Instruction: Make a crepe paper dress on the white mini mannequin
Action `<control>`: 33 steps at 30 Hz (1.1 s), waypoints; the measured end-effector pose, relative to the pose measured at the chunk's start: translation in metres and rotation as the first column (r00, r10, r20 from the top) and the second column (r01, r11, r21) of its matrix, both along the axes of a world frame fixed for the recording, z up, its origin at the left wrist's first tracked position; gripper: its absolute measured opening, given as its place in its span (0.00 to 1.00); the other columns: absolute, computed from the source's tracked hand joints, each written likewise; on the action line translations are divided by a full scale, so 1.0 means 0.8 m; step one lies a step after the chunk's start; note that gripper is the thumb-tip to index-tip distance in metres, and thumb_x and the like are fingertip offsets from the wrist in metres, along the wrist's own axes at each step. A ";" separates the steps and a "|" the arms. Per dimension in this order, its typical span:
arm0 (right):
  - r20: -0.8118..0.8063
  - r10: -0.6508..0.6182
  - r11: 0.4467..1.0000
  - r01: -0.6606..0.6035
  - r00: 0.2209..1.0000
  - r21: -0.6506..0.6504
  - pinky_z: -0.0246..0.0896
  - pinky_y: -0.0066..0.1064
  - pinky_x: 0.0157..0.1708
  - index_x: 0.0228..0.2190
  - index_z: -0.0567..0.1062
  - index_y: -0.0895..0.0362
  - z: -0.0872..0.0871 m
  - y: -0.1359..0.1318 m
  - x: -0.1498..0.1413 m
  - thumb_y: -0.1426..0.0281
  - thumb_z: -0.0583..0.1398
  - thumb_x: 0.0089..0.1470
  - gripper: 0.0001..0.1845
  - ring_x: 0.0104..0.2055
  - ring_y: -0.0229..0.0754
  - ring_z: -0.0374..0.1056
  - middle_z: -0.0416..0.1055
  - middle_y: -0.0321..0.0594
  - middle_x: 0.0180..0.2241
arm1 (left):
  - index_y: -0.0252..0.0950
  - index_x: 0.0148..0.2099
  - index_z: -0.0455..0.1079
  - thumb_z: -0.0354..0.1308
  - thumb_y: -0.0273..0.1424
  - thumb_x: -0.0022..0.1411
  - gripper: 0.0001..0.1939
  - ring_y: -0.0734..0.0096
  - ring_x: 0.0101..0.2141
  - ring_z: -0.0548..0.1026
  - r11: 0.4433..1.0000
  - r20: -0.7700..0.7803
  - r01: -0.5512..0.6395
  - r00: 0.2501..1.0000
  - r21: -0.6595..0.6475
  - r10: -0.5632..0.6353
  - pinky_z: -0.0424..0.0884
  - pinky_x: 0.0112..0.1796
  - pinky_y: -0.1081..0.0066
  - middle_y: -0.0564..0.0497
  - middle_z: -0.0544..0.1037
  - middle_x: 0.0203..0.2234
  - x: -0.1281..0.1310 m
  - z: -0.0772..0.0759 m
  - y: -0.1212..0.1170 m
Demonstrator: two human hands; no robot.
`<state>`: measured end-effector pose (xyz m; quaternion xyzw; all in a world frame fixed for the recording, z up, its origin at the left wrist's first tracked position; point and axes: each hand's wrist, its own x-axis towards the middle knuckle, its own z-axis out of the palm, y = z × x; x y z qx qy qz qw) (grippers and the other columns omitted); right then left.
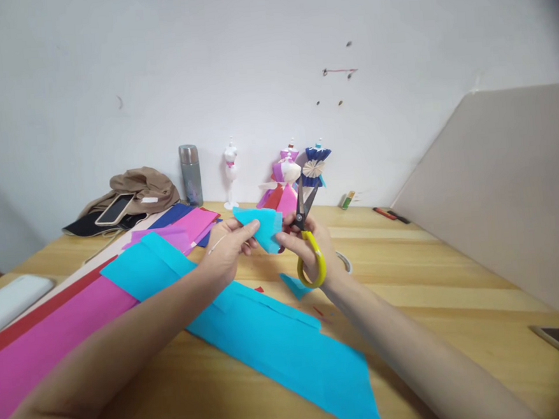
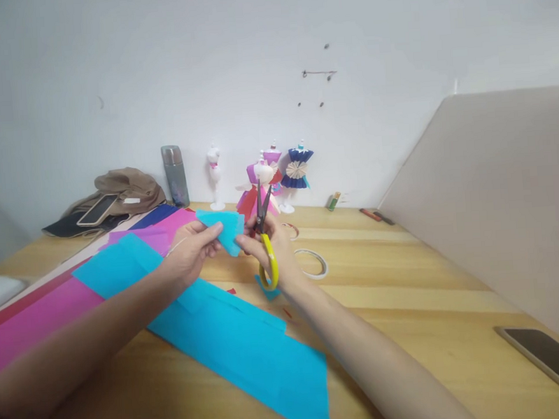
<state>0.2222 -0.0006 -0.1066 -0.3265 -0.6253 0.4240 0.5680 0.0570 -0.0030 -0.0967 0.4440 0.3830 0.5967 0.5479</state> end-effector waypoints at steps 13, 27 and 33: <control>0.004 0.081 0.996 -0.081 0.997 0.030 0.62 0.33 0.29 0.37 0.71 0.54 -0.005 -0.013 -0.008 0.57 0.70 0.47 0.21 0.29 0.39 0.64 0.69 0.36 0.31 | 0.34 0.18 0.69 0.71 0.35 0.46 0.16 0.78 0.15 0.65 0.996 -0.051 -0.052 0.997 0.072 0.055 0.58 0.20 0.75 0.52 0.71 0.13 0.003 -0.001 -0.003; 0.030 0.023 0.999 -0.021 0.999 -0.047 0.63 0.35 0.27 0.32 0.68 0.54 -0.008 -0.007 -0.011 0.63 0.67 0.43 0.16 0.23 0.39 0.65 0.67 0.32 0.24 | 0.35 0.20 0.66 0.71 0.41 0.53 0.22 0.78 0.16 0.69 0.997 0.004 -0.056 0.998 0.055 0.056 0.59 0.19 0.78 0.50 0.73 0.13 0.001 0.009 -0.009; 0.003 0.021 1.000 -0.021 1.000 0.005 0.63 0.36 0.29 0.32 0.70 0.53 -0.005 -0.011 -0.015 0.60 0.70 0.42 0.19 0.27 0.42 0.67 0.71 0.34 0.26 | 0.34 0.20 0.67 0.71 0.43 0.54 0.23 0.78 0.16 0.71 0.999 -0.002 -0.017 1.000 0.051 0.017 0.60 0.19 0.78 0.50 0.74 0.13 0.004 0.005 -0.009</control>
